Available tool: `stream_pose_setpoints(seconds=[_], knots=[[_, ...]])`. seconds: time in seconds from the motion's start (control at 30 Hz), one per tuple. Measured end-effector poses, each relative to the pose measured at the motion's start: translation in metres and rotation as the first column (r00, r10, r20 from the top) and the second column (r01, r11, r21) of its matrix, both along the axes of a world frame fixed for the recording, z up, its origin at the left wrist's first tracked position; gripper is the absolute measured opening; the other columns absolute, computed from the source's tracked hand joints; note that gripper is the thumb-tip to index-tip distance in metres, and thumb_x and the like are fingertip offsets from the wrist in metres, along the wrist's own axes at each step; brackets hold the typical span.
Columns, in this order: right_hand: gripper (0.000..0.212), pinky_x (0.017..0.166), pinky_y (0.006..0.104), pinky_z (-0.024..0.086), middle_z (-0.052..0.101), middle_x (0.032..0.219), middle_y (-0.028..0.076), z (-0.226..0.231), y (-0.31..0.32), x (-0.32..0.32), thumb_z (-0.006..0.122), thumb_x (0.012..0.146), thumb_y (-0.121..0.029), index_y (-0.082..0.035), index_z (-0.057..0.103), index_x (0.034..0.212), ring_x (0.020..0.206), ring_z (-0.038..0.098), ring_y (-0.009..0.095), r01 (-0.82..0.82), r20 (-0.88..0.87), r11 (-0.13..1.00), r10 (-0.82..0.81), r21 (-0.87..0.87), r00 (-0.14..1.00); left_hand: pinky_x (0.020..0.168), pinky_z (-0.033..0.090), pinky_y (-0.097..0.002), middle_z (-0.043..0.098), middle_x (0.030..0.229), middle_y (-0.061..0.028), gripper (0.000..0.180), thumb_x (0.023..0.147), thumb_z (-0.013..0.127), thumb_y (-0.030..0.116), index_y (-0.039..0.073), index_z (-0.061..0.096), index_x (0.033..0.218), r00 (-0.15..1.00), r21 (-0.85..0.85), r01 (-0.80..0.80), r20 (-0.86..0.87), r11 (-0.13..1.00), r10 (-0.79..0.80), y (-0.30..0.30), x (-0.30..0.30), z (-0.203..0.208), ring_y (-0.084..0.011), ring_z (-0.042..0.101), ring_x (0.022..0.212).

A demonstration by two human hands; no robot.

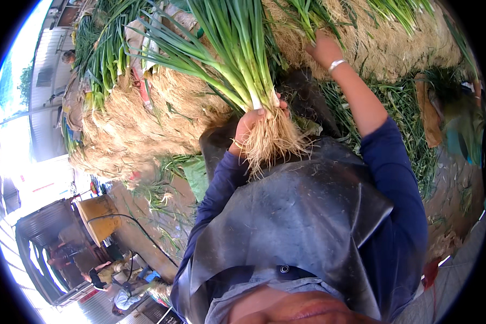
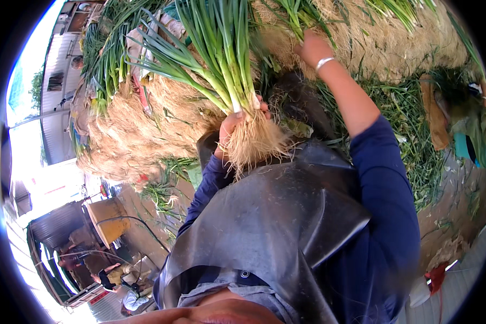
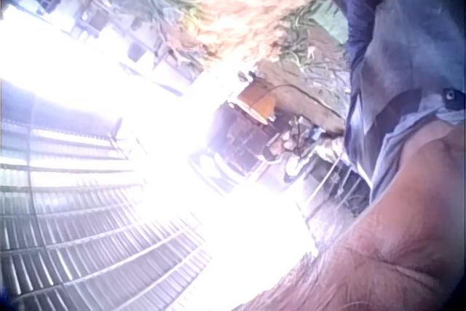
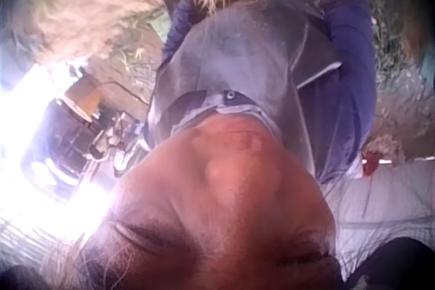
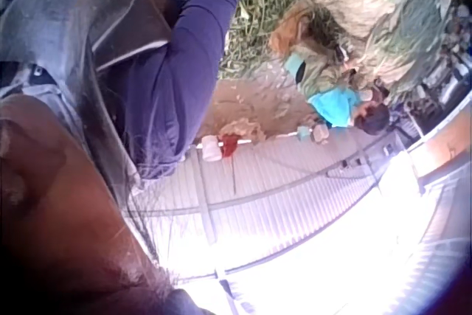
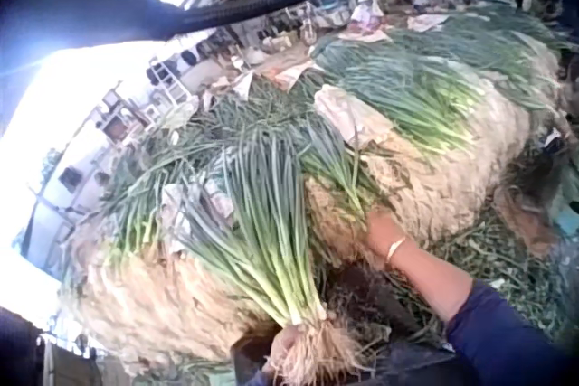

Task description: The person sorts green onions by hand, picking them up from a pile, removing damaged leaves, and placing them into a separate bunch.

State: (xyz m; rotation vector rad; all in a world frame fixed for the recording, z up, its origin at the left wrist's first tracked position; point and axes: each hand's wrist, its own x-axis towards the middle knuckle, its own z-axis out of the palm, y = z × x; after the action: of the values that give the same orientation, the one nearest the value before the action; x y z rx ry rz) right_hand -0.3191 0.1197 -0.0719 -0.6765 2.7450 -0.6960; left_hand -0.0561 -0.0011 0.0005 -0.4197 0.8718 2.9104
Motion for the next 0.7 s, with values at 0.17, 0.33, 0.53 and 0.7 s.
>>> stream_pose_setpoints(seconds=[0.17,0.33,0.53,0.7], knots=[[0.041,0.075,0.0316,0.052,0.062,0.099,0.007,0.026,0.041,0.086,0.059,0.087,-0.024,-0.001,0.049,0.12,0.083,0.062,0.015,0.594,0.703,0.445,0.638,-0.67,0.315,0.089,0.051,-0.0387,0.057,0.115,-0.0187,0.053,0.079,0.059,0.012,-0.004,0.042,0.126,0.997,0.07,-0.077,0.033,0.995,0.075,-0.001,0.002,-0.019,-0.0285,0.061,0.101],[0.03,0.071,0.039,0.047,0.059,0.089,0.016,-0.02,0.036,0.119,0.061,0.086,-0.024,-0.001,0.052,0.103,0.078,0.059,0.03,0.21,0.417,0.769,0.081,-0.604,0.905,0.075,0.054,-0.0339,0.064,0.1,-0.0145,0.035,0.082,0.056,0.011,-0.004,0.053,0.114,0.935,0.086,0.166,0.304,0.982,-0.184,0.016,-0.016,-0.049,-0.0236,0.065,0.082],[0.022,0.072,0.0432,0.046,0.06,0.085,0.021,-0.012,0.043,0.088,0.056,0.089,-0.022,-0.001,0.052,0.089,0.078,0.06,0.038,-0.01,0.165,0.933,0.074,-0.359,0.984,0.091,0.048,-0.0381,0.052,0.124,-0.0191,0.051,0.084,0.05,0.01,0.0,0.038,0.132,0.964,-0.023,0.214,0.167,0.977,-0.207,0.023,-0.014,-0.034,-0.0275,0.057,0.107],[0.024,0.062,0.0339,0.042,0.053,0.069,0.009,-0.003,0.063,0.133,0.044,0.096,-0.026,-0.006,0.049,0.084,0.069,0.053,0.022,0.699,0.72,0.232,0.406,-0.677,0.562,0.077,0.054,-0.0353,0.061,0.108,-0.0167,0.041,0.083,0.053,0.009,-0.002,0.048,0.122,0.984,0.071,0.087,0.152,0.994,-0.097,0.028,-0.011,-0.027,-0.0242,0.064,0.087]])
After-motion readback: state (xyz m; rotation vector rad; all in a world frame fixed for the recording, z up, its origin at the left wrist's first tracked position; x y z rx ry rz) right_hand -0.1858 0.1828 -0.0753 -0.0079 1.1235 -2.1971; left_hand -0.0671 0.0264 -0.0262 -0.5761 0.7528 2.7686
